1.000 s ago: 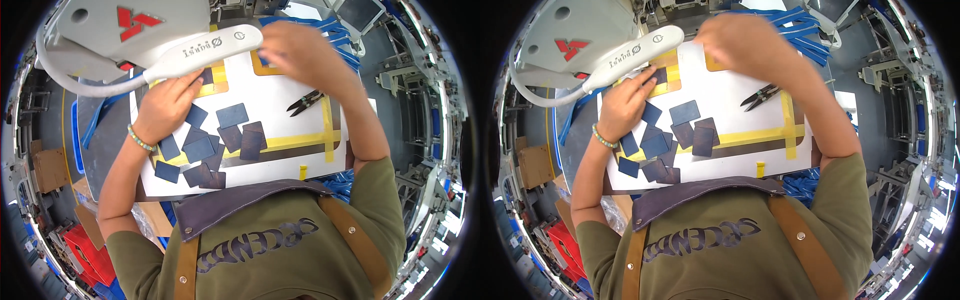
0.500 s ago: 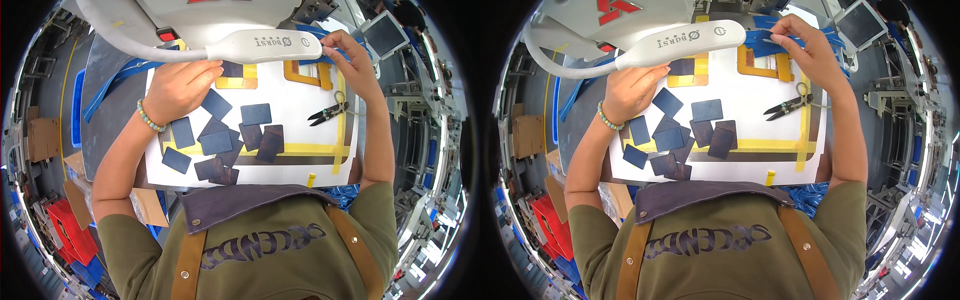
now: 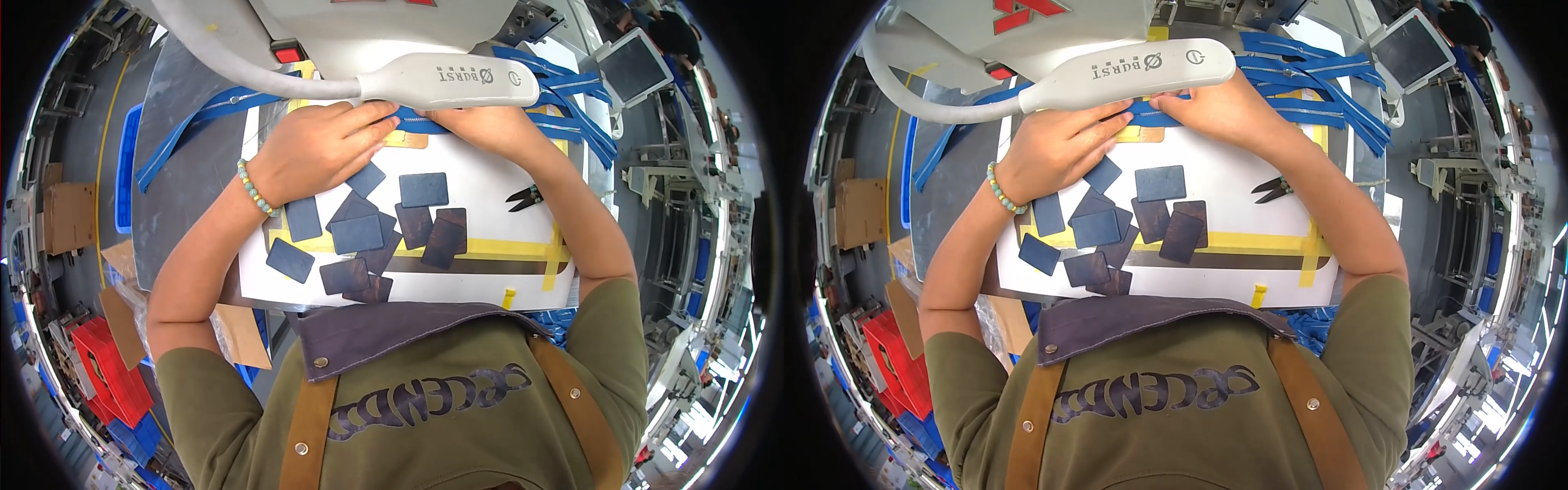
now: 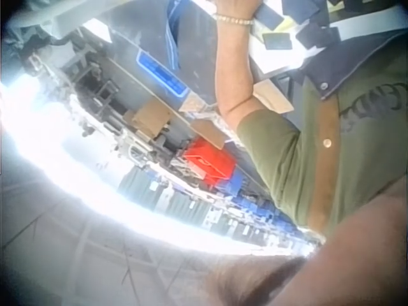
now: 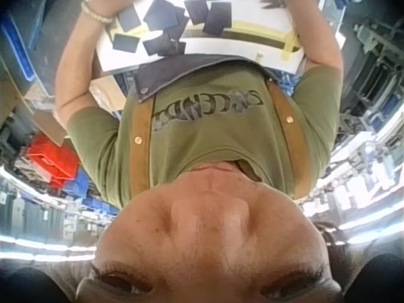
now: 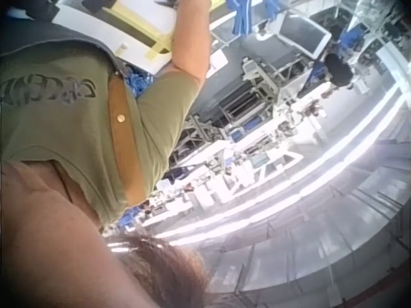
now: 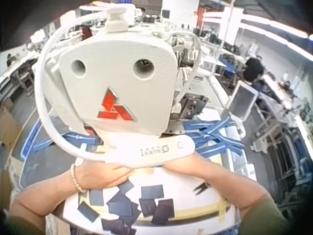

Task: Attaching small leather patches to a blue strap using an industrial sewing machine.

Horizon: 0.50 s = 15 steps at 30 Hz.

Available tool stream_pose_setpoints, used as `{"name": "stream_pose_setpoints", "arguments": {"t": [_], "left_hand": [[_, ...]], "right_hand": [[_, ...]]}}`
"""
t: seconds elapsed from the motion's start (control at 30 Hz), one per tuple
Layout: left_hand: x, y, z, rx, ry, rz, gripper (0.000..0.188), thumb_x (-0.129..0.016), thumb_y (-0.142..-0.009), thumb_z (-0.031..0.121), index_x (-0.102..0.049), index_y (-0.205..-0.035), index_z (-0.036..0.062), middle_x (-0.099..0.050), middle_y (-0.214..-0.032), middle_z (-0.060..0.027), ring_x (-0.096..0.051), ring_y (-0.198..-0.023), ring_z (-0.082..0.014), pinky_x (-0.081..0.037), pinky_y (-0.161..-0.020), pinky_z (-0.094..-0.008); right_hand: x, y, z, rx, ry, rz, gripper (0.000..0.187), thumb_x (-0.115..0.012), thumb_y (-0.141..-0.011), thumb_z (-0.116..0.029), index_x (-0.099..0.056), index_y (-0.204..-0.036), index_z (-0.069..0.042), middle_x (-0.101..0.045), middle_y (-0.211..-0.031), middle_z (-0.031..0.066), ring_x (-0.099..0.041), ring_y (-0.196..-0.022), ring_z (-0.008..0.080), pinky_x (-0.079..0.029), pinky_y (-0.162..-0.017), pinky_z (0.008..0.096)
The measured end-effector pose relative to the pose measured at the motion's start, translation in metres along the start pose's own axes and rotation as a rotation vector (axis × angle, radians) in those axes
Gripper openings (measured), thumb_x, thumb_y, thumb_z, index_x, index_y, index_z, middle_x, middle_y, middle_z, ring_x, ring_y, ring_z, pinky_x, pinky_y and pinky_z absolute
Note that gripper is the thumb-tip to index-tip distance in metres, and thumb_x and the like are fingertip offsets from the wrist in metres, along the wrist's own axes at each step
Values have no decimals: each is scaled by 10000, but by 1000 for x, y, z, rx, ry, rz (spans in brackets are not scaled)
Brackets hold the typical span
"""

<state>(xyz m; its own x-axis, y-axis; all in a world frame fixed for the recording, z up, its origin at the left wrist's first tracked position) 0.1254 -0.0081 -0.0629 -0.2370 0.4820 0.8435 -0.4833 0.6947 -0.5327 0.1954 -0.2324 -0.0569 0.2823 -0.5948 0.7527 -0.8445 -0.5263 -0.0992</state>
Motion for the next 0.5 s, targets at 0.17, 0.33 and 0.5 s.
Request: {"name": "stream_pose_setpoints", "arguments": {"t": [0.17, 0.33, 0.5], "left_hand": [[-6, 1, 0, 24, -19, -73, 345, -720, -965, 270, -736, -1206, 24, -719, -1285, -31, -656, -847, -173, -578, -745, -310], [-7, 0, 0, 24, -60, -92, 365, -728, -955, 284, -737, -1208, 20, -726, -1248, -19, -649, -886, -165, -576, -764, -304], [-5, -2, 2, 49, -37, -125, 357, -753, -931, 241, -732, -1211, 21, -728, -1249, -32, -671, -1024, -189, -576, -853, -328]], "right_hand": [[-3, 4, -2, 6, -43, 65, 265, -780, -897, -170, -755, -1130, -47, -784, -1024, 87, -750, -956, 213, -583, -871, 352], [4, 7, -9, 114, 39, 43, 262, -781, -898, -176, -751, -1121, -42, -782, -1006, 101, -742, -894, 230, -573, -850, 360], [72, 15, -11, -25, 79, -166, 231, -786, -906, -183, -750, -1078, -32, -772, -970, 100, -726, -856, 214, -557, -804, 347]]}}
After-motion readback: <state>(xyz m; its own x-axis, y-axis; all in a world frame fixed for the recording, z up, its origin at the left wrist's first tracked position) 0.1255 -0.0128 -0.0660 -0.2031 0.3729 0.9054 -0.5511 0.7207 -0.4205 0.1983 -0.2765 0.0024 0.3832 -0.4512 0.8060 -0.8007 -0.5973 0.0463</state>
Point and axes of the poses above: each hand's wrist, its own y-axis away from the middle knuckle, its own x-axis out of the back of the hand, z = x × y, the point moved 3 cm from there along -y, towards the middle knuckle
